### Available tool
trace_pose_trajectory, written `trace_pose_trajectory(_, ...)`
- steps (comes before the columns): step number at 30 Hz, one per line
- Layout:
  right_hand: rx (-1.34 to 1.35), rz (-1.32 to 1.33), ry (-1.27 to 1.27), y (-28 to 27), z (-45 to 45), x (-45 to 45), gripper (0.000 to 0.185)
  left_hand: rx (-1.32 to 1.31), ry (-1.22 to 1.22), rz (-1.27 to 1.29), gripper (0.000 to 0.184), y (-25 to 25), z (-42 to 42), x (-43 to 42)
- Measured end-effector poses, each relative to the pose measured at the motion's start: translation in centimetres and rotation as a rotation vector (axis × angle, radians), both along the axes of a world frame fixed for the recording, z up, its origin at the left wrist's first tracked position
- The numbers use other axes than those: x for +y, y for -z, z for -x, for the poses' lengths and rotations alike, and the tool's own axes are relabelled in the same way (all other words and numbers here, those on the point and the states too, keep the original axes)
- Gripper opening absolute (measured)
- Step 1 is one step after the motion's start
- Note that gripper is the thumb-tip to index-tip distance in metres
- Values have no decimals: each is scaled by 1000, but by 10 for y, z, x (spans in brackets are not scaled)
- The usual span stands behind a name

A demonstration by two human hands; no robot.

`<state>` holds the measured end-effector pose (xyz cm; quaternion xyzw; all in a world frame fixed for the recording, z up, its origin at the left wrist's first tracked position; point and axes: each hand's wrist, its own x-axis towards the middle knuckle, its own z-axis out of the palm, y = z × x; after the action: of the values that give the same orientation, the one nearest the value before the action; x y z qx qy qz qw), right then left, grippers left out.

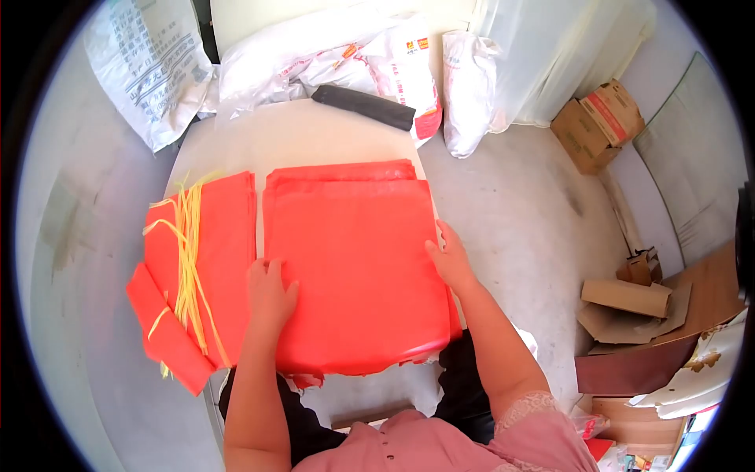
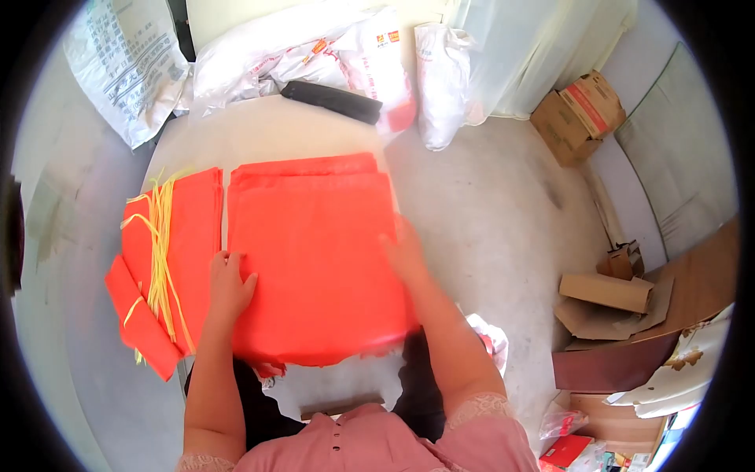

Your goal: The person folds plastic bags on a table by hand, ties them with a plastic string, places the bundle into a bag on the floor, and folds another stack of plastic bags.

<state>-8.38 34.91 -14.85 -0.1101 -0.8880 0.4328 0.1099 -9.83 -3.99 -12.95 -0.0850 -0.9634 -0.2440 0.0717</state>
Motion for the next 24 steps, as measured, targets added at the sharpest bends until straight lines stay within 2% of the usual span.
trace_pose_trajectory(4, -117, 205, 40, -2, 11, 0, 53, 42, 10, -9, 53, 3, 2, -3)
trace_pose_trajectory(7, -132, 240, 43, 8, 22, 5, 50, 9, 7, -19, 54, 3, 3, -3)
trace_pose_trajectory(13, -131, 24, 25, 3, 25, 4, 49, -20, 18, 19, 55, -11, 1, -2)
trace_pose_trajectory(19, 25, 137, -42, 5, 36, 2, 45, -54, -9, -24, 56, -9, 0, -4)
trace_pose_trajectory(24, -18, 170, -125, -1, 50, -4, 49, -68, -15, -34, 58, -11, -2, -6)
